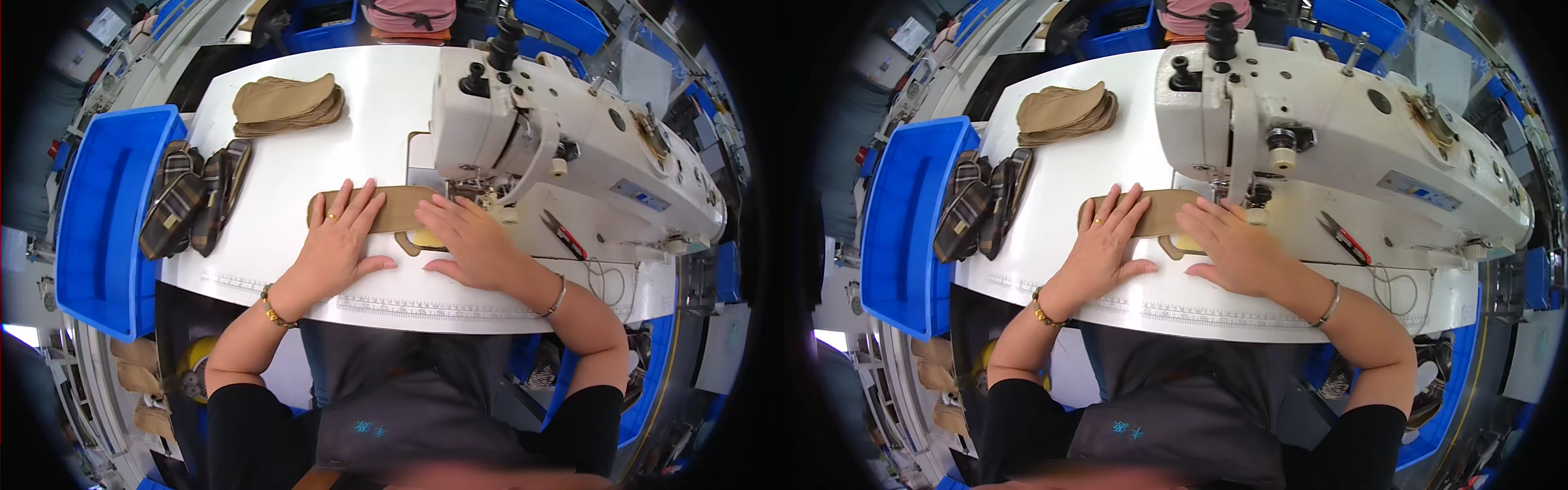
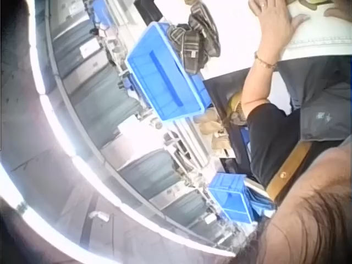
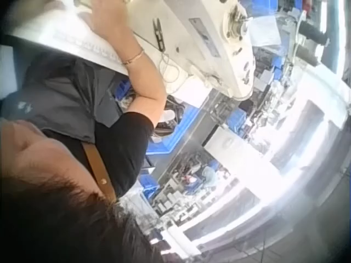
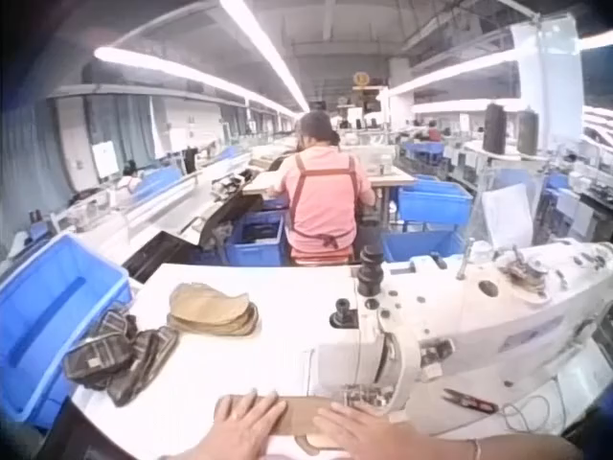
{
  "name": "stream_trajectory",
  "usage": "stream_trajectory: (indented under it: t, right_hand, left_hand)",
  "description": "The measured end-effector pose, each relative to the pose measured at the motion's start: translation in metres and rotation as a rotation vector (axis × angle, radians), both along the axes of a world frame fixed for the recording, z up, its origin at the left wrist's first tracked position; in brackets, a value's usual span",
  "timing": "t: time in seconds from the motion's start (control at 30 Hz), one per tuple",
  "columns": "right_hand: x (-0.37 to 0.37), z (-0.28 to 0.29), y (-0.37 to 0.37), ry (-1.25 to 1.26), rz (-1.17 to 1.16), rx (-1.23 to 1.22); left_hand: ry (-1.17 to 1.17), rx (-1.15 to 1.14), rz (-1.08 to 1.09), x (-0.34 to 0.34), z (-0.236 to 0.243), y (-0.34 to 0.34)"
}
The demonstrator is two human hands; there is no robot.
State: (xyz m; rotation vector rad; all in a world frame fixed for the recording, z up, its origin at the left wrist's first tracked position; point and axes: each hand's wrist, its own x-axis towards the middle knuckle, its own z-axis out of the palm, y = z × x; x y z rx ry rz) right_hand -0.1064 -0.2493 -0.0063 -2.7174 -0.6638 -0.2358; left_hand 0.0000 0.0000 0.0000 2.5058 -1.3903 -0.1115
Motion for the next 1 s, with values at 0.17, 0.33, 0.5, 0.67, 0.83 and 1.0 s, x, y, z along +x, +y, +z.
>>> stream_trajectory:
  t: [0.17, 0.33, 0.5, 0.67, 0.83, 1.0]
  right_hand:
    - [-0.005, 0.005, -0.011, -0.084, 0.04, -0.089]
    - [-0.007, 0.005, -0.001, -0.102, 0.024, -0.119]
    - [-0.006, 0.005, 0.0, -0.128, 0.015, -0.132]
    - [-0.006, 0.006, 0.002, -0.154, 0.011, -0.14]
    - [-0.007, 0.005, 0.002, -0.145, 0.003, -0.138]
    - [-0.008, 0.005, 0.002, -0.148, 0.001, -0.127]
  left_hand:
    - [-0.037, -0.025, 0.162, 0.021, -0.001, 0.023]
    - [-0.467, -0.152, 0.484, 0.068, 0.023, 0.092]
    - [-0.432, 0.009, 0.726, 0.075, 0.049, 0.144]
    - [-0.391, 0.187, 0.767, 0.069, 0.028, 0.158]
    - [-0.355, 0.133, 0.74, 0.082, 0.028, 0.164]
    - [-0.173, -0.207, 0.765, 0.092, 0.034, 0.181]
